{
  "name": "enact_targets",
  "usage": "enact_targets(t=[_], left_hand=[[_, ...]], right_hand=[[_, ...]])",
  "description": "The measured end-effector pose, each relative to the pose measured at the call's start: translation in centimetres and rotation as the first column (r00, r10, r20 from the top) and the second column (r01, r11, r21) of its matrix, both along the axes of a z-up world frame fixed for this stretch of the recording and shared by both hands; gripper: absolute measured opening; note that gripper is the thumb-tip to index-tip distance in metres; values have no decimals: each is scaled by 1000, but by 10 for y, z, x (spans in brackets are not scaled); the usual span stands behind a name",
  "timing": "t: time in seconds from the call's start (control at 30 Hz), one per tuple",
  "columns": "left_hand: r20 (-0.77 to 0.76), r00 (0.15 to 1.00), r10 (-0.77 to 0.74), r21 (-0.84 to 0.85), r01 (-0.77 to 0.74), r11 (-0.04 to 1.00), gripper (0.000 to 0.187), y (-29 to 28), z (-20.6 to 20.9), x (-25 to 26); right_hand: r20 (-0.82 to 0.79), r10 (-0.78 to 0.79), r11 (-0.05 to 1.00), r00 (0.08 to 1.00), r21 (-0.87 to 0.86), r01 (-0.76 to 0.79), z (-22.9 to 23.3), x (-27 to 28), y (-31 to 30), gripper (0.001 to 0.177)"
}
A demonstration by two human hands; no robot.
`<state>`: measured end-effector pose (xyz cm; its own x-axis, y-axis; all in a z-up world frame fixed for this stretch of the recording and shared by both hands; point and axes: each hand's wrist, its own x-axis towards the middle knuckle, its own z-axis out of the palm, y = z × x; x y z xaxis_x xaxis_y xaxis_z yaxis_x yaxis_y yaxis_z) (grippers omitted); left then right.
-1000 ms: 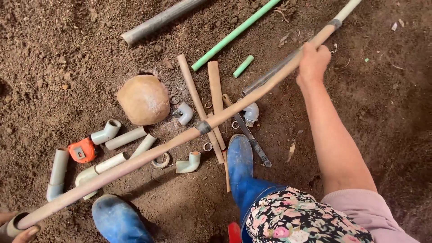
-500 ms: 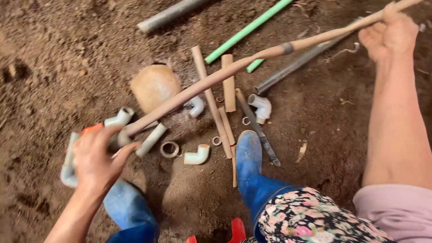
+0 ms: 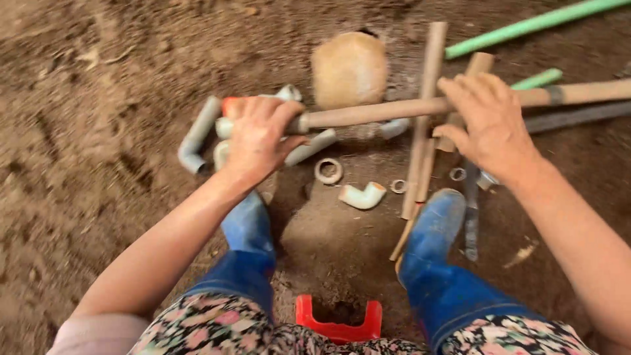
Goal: Fitting PVC pipes and elbows together and securing joints with tape.
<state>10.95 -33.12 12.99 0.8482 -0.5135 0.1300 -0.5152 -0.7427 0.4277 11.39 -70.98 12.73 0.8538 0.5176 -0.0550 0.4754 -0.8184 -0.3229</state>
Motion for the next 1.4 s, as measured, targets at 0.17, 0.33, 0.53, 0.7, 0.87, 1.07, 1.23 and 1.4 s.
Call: enact_targets(t=[0.17,0.33,0.53,0.7,0.87,1.07,1.23,1.4], left_hand=[[48,994,96,210,-104,972,61,21,-36,-11],[-173,962,209,259,-161,952,71,63,-58,-22],[-131,977,170,166,-147,975,63,74,-59,-29],[-323,932,166,33,-164,986,44,72,-50,-26],[-389,910,142,-15,-161,987,40,72,-32,-26],[-672,589,450,265,-376,888,30,101,29,3],[-589,617,523,256,-471,844,37,162,10,-6],[19,805,594,189,-586,788,30,182,-31,-29]], right_hand=[[89,60,991,994,-122,-49,-30,-6,8,39],[106,78,987,991,-149,-62,-46,-3,-9,33],[86,83,968,993,-245,-59,-61,-8,-16,40],[-130,4,941,992,-336,-48,-20,-7,30,46],[-76,214,965,974,-139,-223,-22,-9,75,30],[-69,199,966,978,-157,-208,-21,-5,62,27],[-188,98,960,977,-240,-142,-26,-9,49,45],[-89,146,983,985,-99,-155,-38,-11,40,48]])
